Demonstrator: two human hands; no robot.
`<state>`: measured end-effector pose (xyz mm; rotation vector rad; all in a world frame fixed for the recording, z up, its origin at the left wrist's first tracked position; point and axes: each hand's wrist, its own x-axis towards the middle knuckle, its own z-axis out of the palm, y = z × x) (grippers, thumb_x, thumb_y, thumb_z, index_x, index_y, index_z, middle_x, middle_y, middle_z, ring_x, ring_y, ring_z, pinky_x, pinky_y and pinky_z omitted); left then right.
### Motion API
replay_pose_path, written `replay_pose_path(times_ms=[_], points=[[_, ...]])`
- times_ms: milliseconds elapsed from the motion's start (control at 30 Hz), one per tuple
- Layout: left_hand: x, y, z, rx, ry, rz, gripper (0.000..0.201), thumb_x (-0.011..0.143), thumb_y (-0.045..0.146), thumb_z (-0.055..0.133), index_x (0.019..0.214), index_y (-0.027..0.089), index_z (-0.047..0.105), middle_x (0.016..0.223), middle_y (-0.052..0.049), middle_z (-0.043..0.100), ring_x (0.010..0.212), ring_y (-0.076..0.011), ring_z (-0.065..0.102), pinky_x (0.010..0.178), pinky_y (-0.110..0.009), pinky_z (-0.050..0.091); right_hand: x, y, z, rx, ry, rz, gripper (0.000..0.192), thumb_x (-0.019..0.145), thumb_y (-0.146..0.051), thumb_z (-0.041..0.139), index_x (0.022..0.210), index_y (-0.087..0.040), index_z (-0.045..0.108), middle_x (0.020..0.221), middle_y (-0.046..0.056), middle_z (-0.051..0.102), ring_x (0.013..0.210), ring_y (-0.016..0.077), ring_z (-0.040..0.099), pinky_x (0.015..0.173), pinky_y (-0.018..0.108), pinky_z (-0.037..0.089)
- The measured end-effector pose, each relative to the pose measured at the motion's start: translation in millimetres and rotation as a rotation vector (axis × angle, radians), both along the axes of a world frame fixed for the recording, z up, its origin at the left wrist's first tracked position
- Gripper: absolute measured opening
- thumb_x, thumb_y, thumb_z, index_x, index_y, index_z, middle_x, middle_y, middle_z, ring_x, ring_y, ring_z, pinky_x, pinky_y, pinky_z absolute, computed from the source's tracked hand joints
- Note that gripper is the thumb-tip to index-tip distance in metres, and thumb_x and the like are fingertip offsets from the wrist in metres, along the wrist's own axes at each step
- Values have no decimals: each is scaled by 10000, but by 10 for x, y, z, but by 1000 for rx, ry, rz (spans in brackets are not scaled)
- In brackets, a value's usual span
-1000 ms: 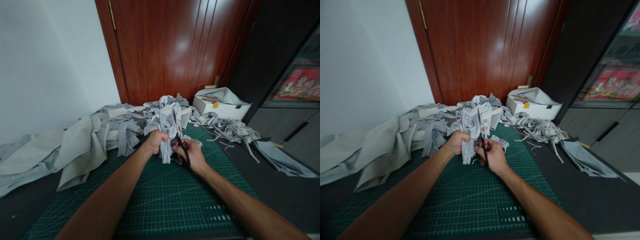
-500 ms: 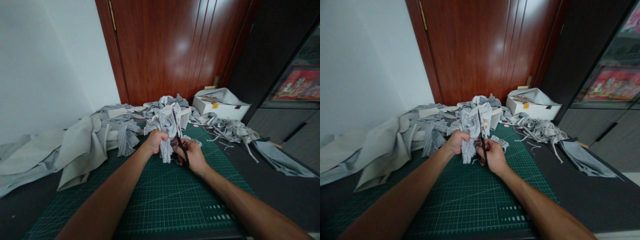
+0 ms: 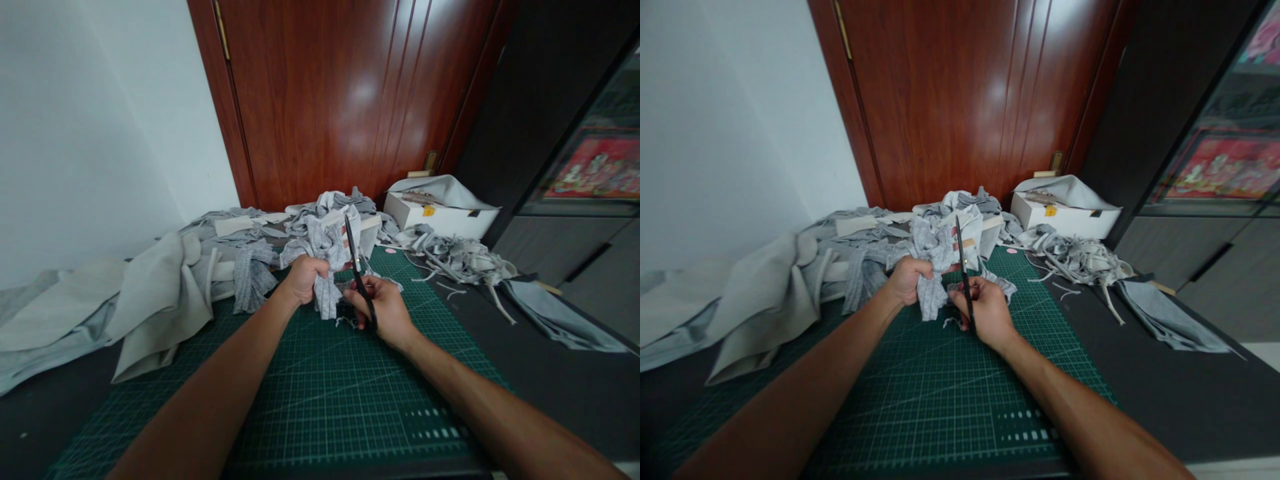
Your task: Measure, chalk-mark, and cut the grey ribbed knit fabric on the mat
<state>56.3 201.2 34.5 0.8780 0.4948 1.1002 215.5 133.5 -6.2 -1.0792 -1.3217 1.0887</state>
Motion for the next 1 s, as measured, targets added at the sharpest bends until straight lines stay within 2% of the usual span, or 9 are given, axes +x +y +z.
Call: replay_pose_path(times_ms=[167, 267, 400, 500, 567, 667, 767, 867, 1000], points=[[-171, -15, 183, 72, 75, -113, 695, 374, 60, 577, 1025, 159, 799, 1025, -108, 819, 953, -410, 778, 855, -538, 613, 121, 80, 53, 33, 55, -88, 452, 711, -533, 893, 873, -216, 614, 483, -79, 581, 358, 115, 500, 357, 227, 424], [-313, -102, 225, 75, 135, -201, 736, 385, 37, 575, 1080, 144, 794, 1117, -151, 809, 1050, -459, 762, 867, -551, 609, 290, 151, 124, 32, 90, -119, 518, 701, -633, 895, 817, -209, 621, 555, -47, 616, 400, 111, 513, 400, 245, 467], [-362, -217, 121, 84, 234, -431, 693, 415, 39, 593, 1072, 116, 798, 1177, -202, 793, 1176, -534, 701, 871, -585, 607, 459, 199, 162, -62, 119, -36, 638, 708, -789, 826, 755, -172, 675, 542, 7, 632, 425, 122, 537, 402, 238, 418], [-304, -245, -6, 148, 277, -619, 645, 446, 61, 598, 1054, 126, 803, 1183, -178, 798, 1194, -503, 705, 925, -561, 603, 456, 175, 146, -151, 212, 84, 674, 668, -822, 831, 726, -167, 682, 518, 1, 607, 440, 123, 524, 406, 237, 377], [-274, -255, -62, 142, 302, -659, 661, 453, 53, 610, 1081, 132, 801, 1177, -171, 803, 1178, -487, 718, 938, -558, 605, 411, 142, 141, -170, 265, 155, 605, 642, -725, 909, 721, -171, 678, 520, -16, 595, 443, 119, 501, 417, 249, 377], [-293, -281, -57, 103, 329, -630, 708, 471, 41, 641, 1156, 150, 785, 1121, -153, 820, 1091, -459, 759, 928, -562, 614, 346, 100, 163, -183, 303, 234, 482, 592, -478, 1002, 811, -185, 688, 568, -37, 616, 447, 139, 519, 435, 280, 402], [-393, -280, 30, 65, 347, -585, 714, 517, 51, 694, 1219, 163, 758, 1062, -125, 832, 1004, -418, 790, 917, -555, 620, 318, 93, 201, -165, 377, 140, 493, 515, -307, 1012, 873, -185, 697, 651, -46, 639, 535, 148, 567, 491, 279, 421], [-532, -193, 112, -44, 361, -376, 564, 628, 105, 751, 1191, 112, 758, 984, -149, 832, 916, -394, 805, 866, -528, 639, 320, 117, 226, -104, 444, -34, 487, 480, -249, 1003, 855, -172, 702, 636, -74, 592, 573, 117, 526, 543, 260, 396], [-675, 21, 123, -110, 275, -49, 288, 764, 246, 736, 1000, 90, 787, 871, -159, 821, 801, -331, 804, 825, -435, 659, 338, 152, 215, -50, 475, -122, 501, 476, -249, 1003, 864, -184, 693, 610, -110, 538, 583, 99, 488, 592, 252, 390]])
